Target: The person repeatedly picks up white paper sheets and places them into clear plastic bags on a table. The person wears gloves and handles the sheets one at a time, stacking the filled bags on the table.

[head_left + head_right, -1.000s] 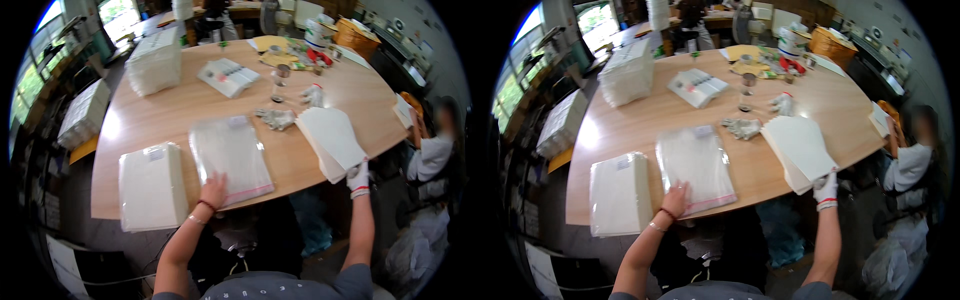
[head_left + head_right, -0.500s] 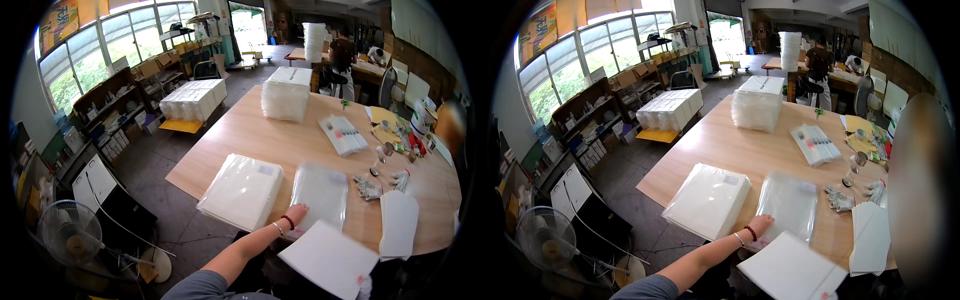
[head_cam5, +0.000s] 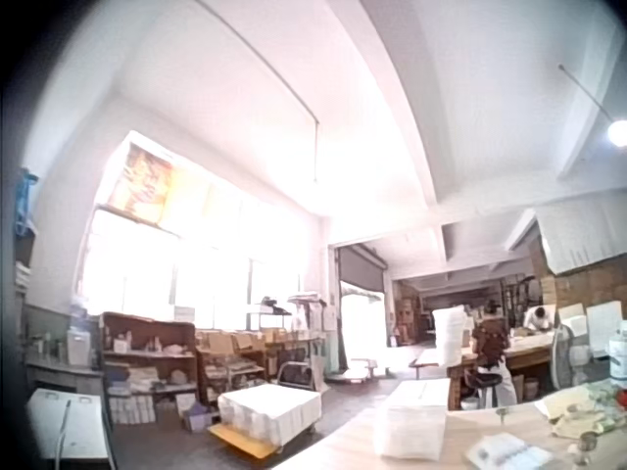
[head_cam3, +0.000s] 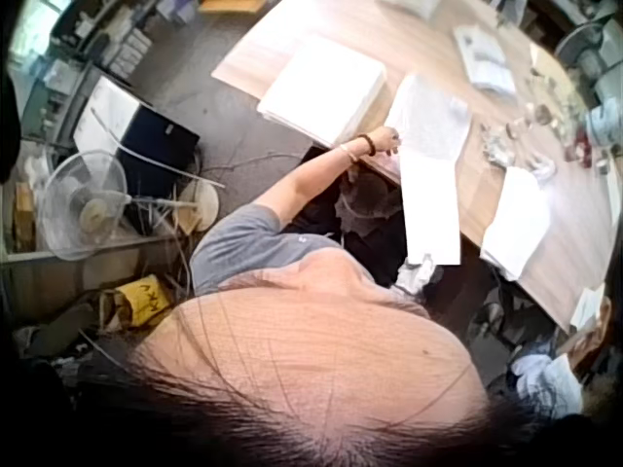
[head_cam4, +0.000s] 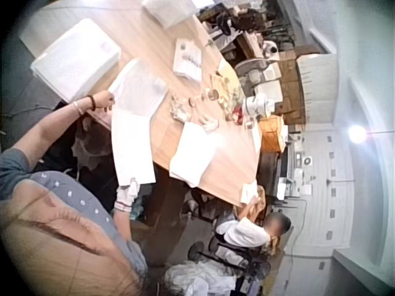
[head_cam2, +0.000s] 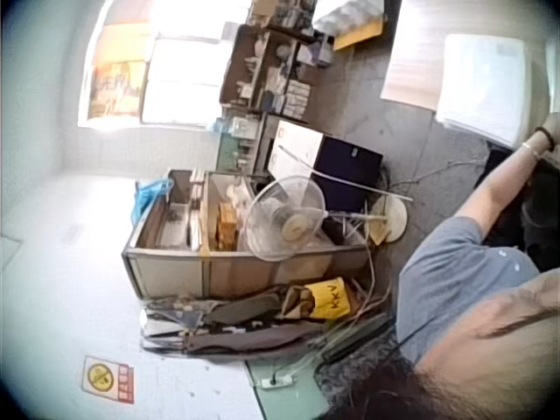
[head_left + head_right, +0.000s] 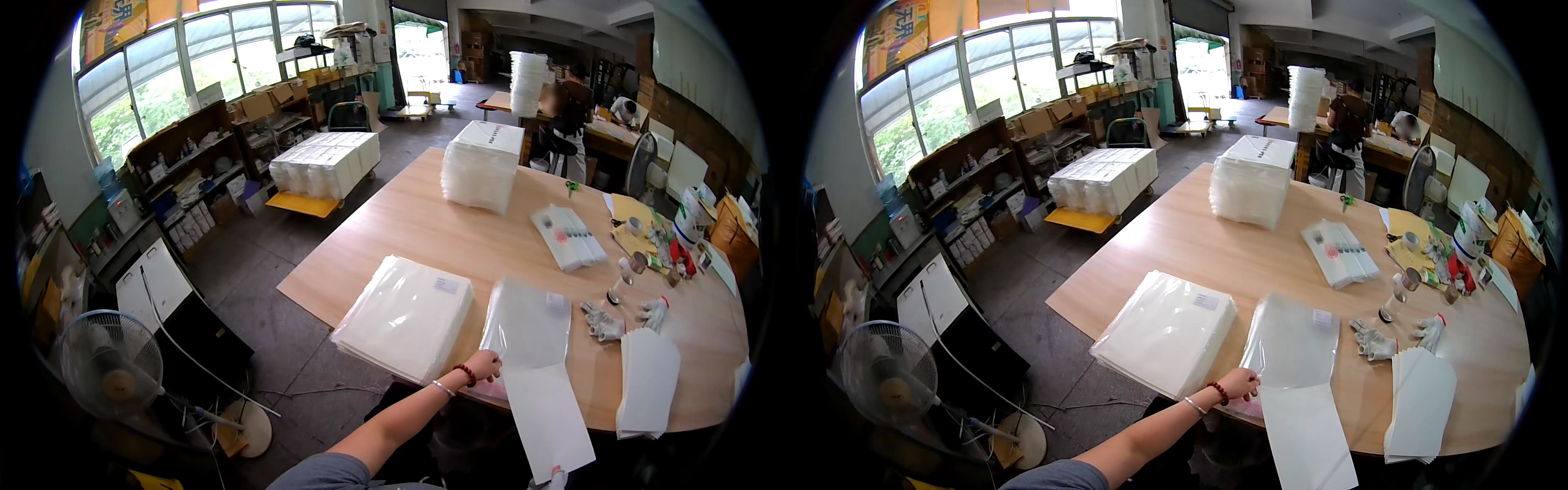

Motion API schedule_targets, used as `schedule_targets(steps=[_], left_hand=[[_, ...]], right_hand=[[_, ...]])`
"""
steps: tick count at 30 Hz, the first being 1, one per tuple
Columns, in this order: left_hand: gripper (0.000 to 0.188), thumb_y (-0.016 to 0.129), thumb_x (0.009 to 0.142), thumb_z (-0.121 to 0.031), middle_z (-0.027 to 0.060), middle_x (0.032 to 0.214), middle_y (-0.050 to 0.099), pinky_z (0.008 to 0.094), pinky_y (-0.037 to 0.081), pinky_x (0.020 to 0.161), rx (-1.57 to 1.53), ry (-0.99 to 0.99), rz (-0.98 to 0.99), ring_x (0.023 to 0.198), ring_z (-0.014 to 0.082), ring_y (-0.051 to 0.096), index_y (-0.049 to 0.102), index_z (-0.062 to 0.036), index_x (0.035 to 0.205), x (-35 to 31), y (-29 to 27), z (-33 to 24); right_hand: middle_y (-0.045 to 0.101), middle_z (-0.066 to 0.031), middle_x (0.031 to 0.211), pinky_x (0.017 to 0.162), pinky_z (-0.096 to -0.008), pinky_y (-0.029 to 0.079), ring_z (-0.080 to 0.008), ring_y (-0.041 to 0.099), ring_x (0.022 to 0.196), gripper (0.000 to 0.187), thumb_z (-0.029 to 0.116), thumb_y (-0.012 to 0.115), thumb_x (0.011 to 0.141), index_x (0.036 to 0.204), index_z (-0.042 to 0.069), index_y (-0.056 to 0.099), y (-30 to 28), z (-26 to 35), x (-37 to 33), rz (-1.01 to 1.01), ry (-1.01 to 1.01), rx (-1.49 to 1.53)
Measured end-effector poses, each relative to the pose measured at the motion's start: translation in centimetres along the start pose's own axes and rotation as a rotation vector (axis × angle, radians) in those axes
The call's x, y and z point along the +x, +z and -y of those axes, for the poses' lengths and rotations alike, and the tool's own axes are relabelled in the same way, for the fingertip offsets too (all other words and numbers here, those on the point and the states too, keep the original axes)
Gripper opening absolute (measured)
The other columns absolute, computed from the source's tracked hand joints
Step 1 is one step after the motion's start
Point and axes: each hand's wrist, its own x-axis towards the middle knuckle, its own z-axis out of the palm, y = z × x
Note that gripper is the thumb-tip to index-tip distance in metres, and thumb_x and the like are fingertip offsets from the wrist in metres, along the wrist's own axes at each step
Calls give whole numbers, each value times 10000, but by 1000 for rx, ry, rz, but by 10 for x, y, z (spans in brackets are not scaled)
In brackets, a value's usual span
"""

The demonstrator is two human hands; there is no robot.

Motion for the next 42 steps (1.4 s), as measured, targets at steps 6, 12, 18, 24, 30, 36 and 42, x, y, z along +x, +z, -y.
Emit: schedule_targets(steps=[6,12,18,24,30,36,42], left_hand=[[209,481,783,-167,184,638,580,380,475,546,467,213,-373,580,299,591,557,21,732,-36,32,1],[156,538,794,-139,139,851,577,292,462,617,-447,377,-335,686,222,581,529,4,858,-46,105,34],[200,505,829,-128,140,955,587,340,446,740,-409,206,11,879,249,544,543,27,949,-7,184,88],[217,485,852,-123,82,918,592,295,454,707,-127,368,-39,832,184,547,537,1,1022,-67,207,155],[298,570,835,-244,43,947,579,231,433,640,-825,-228,118,763,98,520,551,-48,1058,-75,165,96],[393,573,826,-259,39,1068,548,238,422,708,-790,-195,-72,874,109,512,498,-44,1146,-97,113,99],[360,431,889,-309,37,1021,591,264,403,782,-604,-209,155,907,112,517,582,-36,1068,-105,83,97]], right_hand=[[518,-123,950,745,-342,438,-229,497,848,286,190,514,811,1046,30,489,-13,-6,-11,35,-456,-542],[525,-82,1051,725,-283,458,-175,520,896,348,243,478,847,1130,41,462,2,-6,-39,-130,-93,76],[421,48,567,331,-188,282,-27,346,400,112,229,498,855,873,123,468,47,13,-66,-107,201,-49],[465,-24,639,496,-274,405,-125,432,530,94,183,450,875,890,92,471,57,-31,-17,116,297,147],[562,-104,796,635,-384,513,-227,584,702,105,170,431,876,896,76,474,81,-57,67,29,324,325],[590,-100,776,562,-301,506,-164,581,602,177,179,470,869,980,46,501,58,-38,46,279,369,-131],[533,-159,746,619,-372,447,-332,522,702,84,110,566,722,757,34,561,115,-57,45,602,-739,-1230]])
